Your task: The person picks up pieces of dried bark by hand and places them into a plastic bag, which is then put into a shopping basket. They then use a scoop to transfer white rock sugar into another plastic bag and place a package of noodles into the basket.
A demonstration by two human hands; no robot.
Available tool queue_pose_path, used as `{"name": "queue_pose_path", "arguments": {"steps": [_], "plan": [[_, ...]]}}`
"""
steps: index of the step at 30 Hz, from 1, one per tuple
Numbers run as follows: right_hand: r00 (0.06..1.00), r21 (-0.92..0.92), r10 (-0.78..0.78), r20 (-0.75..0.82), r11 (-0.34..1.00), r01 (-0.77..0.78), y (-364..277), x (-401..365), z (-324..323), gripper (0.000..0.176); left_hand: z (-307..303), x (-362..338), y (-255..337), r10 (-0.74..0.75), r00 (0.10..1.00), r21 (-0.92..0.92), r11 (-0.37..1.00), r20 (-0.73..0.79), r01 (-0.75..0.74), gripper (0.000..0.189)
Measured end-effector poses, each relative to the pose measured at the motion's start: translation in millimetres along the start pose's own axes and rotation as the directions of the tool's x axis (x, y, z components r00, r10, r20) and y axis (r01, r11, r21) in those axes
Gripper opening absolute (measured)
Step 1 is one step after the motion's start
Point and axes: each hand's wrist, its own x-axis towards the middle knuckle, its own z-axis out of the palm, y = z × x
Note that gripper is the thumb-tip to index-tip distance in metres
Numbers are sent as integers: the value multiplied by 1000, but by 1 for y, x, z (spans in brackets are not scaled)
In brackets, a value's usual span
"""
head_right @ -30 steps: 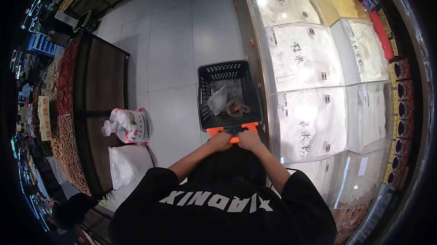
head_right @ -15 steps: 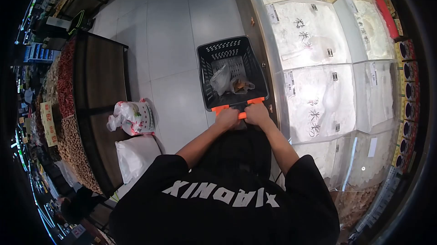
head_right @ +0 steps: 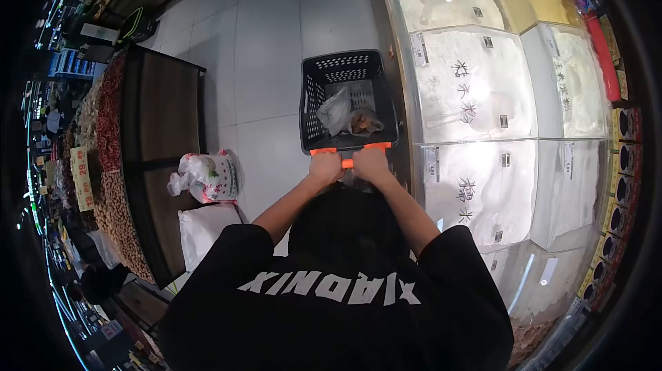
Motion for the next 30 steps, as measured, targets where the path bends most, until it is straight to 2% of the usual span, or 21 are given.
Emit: {"name": "queue_pose_path", "arguments": {"steps": [3,10,16,18,19,21,23,30], "plan": [[998,26,58,33,998,-59,6,24,-13,20,-14,24,-13,-12,999,-2,1000,33,12,24],[998,24,39,42,999,-40,25,80,-43,17,-55,73,-36,-34,997,7,999,70,34,25],[999,24,41,17,999,-41,47,135,-69,19,-89,124,-62,37,999,0,999,20,-37,25],[994,15,76,79,997,-78,53,151,-78,22,-102,138,-66,0,999,-46,999,51,2,27],[994,3,85,65,996,-85,57,161,-84,22,-104,146,-72,32,998,-38,999,52,-30,27],[979,-16,113,171,994,-112,62,176,-93,25,-112,164,-80,55,998,-53,997,21,-54,27],[982,-24,119,149,993,-116,69,192,-98,24,-120,178,-89,82,996,-54,995,43,-79,26],[984,-84,119,135,991,-108,89,248,-120,22,-169,216,-113,116,993,-140,983,-33,-119,26]]}}
